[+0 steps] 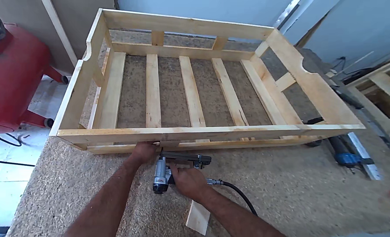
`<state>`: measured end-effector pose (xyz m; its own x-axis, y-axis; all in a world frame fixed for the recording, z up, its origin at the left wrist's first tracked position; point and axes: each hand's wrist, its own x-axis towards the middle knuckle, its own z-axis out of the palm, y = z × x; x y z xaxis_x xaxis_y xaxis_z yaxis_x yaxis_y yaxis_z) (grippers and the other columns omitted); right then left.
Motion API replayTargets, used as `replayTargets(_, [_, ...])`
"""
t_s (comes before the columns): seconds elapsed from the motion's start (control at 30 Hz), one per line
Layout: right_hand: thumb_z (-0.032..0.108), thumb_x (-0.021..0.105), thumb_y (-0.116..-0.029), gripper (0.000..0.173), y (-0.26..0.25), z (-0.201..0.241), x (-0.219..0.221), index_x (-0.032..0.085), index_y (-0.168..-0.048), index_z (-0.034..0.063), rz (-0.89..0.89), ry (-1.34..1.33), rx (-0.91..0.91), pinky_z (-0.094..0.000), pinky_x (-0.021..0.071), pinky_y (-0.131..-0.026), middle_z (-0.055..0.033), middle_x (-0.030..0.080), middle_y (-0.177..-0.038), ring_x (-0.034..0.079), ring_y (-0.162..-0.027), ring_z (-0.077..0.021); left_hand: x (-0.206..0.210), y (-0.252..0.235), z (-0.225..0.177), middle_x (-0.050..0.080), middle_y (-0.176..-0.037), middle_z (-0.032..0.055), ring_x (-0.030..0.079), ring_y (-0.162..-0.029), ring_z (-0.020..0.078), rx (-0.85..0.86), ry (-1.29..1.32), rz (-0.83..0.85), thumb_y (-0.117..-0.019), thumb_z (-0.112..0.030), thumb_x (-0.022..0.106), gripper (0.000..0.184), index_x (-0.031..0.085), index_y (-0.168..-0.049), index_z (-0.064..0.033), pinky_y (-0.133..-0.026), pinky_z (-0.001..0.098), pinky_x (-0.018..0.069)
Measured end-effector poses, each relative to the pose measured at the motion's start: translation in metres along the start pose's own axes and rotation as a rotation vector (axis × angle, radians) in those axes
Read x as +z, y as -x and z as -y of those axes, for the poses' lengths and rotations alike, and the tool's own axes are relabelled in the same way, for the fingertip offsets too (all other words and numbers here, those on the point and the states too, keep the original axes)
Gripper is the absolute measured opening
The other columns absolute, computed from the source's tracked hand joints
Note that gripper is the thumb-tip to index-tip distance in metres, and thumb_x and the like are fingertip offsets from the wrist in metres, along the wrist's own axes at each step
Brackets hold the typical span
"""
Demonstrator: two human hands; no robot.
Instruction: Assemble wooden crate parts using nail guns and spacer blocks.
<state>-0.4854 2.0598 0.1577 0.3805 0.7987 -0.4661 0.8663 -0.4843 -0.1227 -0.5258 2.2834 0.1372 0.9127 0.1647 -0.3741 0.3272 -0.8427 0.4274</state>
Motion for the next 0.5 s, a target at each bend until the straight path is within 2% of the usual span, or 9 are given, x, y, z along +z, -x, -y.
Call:
replayTargets(0.1, [0.023, 0.054, -0.1004, 0.059, -0.0007, -0.0006, -0.0003, 0.036, -0.154, 0.0076, 0.022, -0.001, 0.015, -0.0575, 0.0575, -0.076, -0.0203, 0.070, -0.107, 0.072, -0.094, -0.0413, -0.0017, 0.0007, -0.0018, 0.067, -0.135, 0.0142, 0.060, -0.130, 0.0322, -0.088, 0.151, -0.010, -0.1111, -0.023, 0.041, 0.037, 0.068, -0.132, -0.0070, -0.111, 0.0543, 0.0419])
replayTargets(0.23, [0.024, 0.056, -0.0990, 0.052, 0.0016, -0.0032, 0.0038, 0.044, -0.146, 0.0054, -0.015, -0.005, 0.037, -0.0571, 0.0577, -0.074, -0.0197, 0.071, -0.103, 0.072, -0.092, -0.0408, -0.0018, 0.0019, -0.0037, 0.069, -0.128, 0.0176, 0.062, -0.126, 0.0333, -0.096, 0.226, -0.079, -0.1099, -0.024, 0.045, 0.036, 0.069, -0.128, -0.0045, -0.109, 0.0553, 0.0431])
replayTargets(0.33, [0.023, 0.058, -0.0985, 0.056, 0.0030, -0.0047, 0.0049, 0.041, -0.150, 0.0061, -0.019, 0.003, 0.029, -0.0566, 0.0578, -0.075, -0.0197, 0.071, -0.105, 0.072, -0.093, -0.0402, 0.0049, 0.0001, 0.0009, 0.069, -0.128, 0.0175, 0.061, -0.127, 0.0326, -0.057, 0.239, -0.152, -0.1082, -0.022, 0.049, 0.033, 0.070, -0.126, -0.0034, -0.110, 0.0550, 0.0431])
replayTargets(0.5, [0.026, 0.057, -0.0998, 0.057, 0.0012, 0.0018, 0.0024, 0.040, -0.150, 0.0058, -0.021, 0.002, 0.006, -0.0564, 0.0580, -0.075, -0.0198, 0.071, -0.105, 0.072, -0.093, -0.0403, 0.0021, -0.0002, -0.0033, 0.070, -0.126, 0.0167, 0.062, -0.125, 0.0324, -0.099, 0.255, -0.121, -0.1088, -0.024, 0.048, 0.034, 0.070, -0.126, -0.0051, -0.108, 0.0553, 0.0438])
